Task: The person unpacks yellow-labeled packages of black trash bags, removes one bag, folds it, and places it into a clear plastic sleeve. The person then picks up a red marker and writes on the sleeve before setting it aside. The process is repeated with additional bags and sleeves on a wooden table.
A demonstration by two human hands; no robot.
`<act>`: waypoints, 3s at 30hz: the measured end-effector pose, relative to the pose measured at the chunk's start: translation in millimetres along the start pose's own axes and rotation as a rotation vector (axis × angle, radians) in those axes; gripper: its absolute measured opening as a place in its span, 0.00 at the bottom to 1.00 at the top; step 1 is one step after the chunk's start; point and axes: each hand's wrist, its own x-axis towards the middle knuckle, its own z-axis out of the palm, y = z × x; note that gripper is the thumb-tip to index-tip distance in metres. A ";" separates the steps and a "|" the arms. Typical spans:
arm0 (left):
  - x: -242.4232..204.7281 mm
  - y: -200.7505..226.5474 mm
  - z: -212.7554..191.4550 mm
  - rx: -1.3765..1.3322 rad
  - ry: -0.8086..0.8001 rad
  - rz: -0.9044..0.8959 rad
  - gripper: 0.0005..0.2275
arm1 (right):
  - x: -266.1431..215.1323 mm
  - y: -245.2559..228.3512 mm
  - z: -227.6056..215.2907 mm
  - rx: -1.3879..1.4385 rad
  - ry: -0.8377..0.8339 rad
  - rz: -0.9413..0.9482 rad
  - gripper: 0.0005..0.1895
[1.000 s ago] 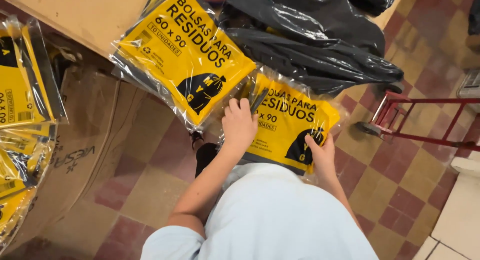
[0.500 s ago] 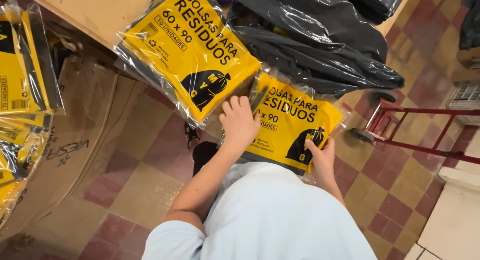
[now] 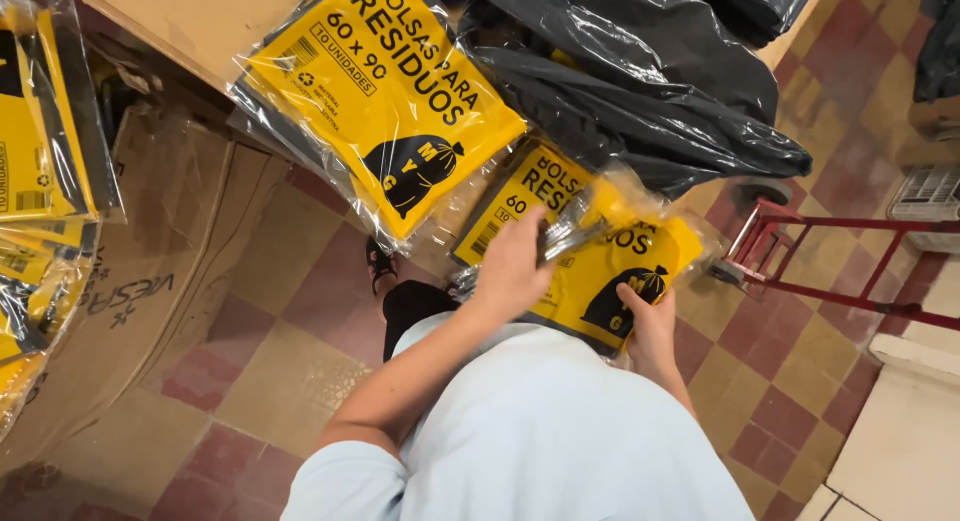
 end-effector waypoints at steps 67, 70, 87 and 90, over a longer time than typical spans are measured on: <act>174.9 -195.6 -256.9 0.894 0.093 -0.229 0.16 | -103.0 -99.9 243.7 -0.635 -0.561 -0.572 0.33; 181.0 -177.3 -273.4 0.772 0.064 -0.327 0.16 | -96.7 -90.3 263.8 -0.690 -0.534 -0.492 0.29; 180.5 -173.2 -292.0 0.341 -0.156 -0.633 0.30 | -73.1 -47.6 287.8 -0.461 -0.327 -0.385 0.23; 181.2 -168.5 -281.8 0.478 -0.225 -0.597 0.29 | -69.4 -47.4 289.0 -0.472 -0.329 -0.360 0.23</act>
